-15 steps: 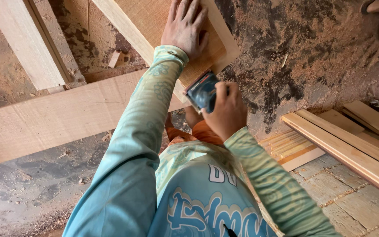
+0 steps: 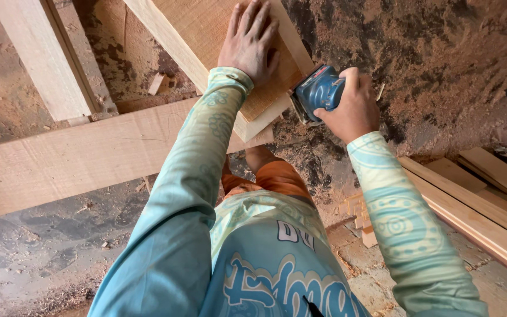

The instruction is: The person uses an electric sander to smooth the surface of a rectangular wooden board resting on a workbench. They pause to replace the sanding pad on the tool before continuing to sand the board's surface.

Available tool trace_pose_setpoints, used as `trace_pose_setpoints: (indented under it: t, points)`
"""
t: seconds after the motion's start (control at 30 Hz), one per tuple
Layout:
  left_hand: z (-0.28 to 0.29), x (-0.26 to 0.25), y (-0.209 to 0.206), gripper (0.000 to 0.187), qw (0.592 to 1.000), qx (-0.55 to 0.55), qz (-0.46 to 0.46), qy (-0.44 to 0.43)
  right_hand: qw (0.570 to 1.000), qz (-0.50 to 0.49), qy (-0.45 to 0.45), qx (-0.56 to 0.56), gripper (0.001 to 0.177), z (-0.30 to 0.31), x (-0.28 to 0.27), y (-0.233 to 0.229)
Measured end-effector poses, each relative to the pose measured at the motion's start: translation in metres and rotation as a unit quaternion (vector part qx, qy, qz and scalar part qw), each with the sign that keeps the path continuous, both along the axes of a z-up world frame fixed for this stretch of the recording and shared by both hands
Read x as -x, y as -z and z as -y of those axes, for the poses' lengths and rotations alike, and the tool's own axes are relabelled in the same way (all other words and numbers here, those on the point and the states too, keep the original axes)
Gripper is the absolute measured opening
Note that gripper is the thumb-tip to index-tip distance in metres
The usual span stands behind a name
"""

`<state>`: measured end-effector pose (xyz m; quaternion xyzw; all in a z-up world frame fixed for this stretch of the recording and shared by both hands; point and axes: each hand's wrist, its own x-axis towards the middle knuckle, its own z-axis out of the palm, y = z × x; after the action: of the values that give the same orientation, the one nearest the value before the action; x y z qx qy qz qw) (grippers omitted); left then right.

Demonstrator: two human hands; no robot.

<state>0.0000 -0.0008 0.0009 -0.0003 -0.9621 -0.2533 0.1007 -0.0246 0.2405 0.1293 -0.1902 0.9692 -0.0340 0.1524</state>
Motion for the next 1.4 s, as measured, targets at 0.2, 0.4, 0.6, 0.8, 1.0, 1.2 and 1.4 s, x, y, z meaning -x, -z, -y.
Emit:
trace_pose_setpoints:
  t: [0.2, 0.4, 0.6, 0.8, 1.0, 1.2, 1.4]
  points:
    - [0.000, -0.001, 0.001, 0.063, 1.000, -0.011, 0.009, 0.008, 0.999, -0.007, -0.022, 0.023, 0.071, 0.009, -0.050, 0.010]
    - [0.000, -0.001, 0.004, 0.063, 1.000, 0.006, -0.017, 0.002, 0.998, -0.015, -0.055, 0.019, 0.066, 0.042, -0.119, 0.011]
    - [0.002, -0.002, 0.003, 0.064, 1.000, -0.010, -0.013, 0.006, 0.995, -0.026, -0.090, 0.042, 0.073, 0.052, -0.139, -0.003]
    - [0.002, -0.004, 0.001, 0.062, 0.999, -0.031, -0.001, 0.011, 0.997, -0.025, -0.062, 0.028, 0.065, 0.034, -0.104, 0.003]
    - [0.002, 0.000, 0.002, 0.063, 1.000, -0.006, -0.026, 0.006, 1.000, 0.018, -0.007, 0.010, 0.072, 0.018, -0.052, 0.005]
    - [0.002, 0.002, -0.002, 0.061, 1.000, 0.000, -0.017, -0.002, 1.000, 0.003, -0.020, 0.024, 0.079, -0.003, -0.003, 0.004]
    - [0.002, -0.001, -0.001, 0.061, 0.999, 0.002, -0.037, -0.007, 1.000, 0.005, -0.025, 0.002, 0.077, 0.005, -0.015, 0.010]
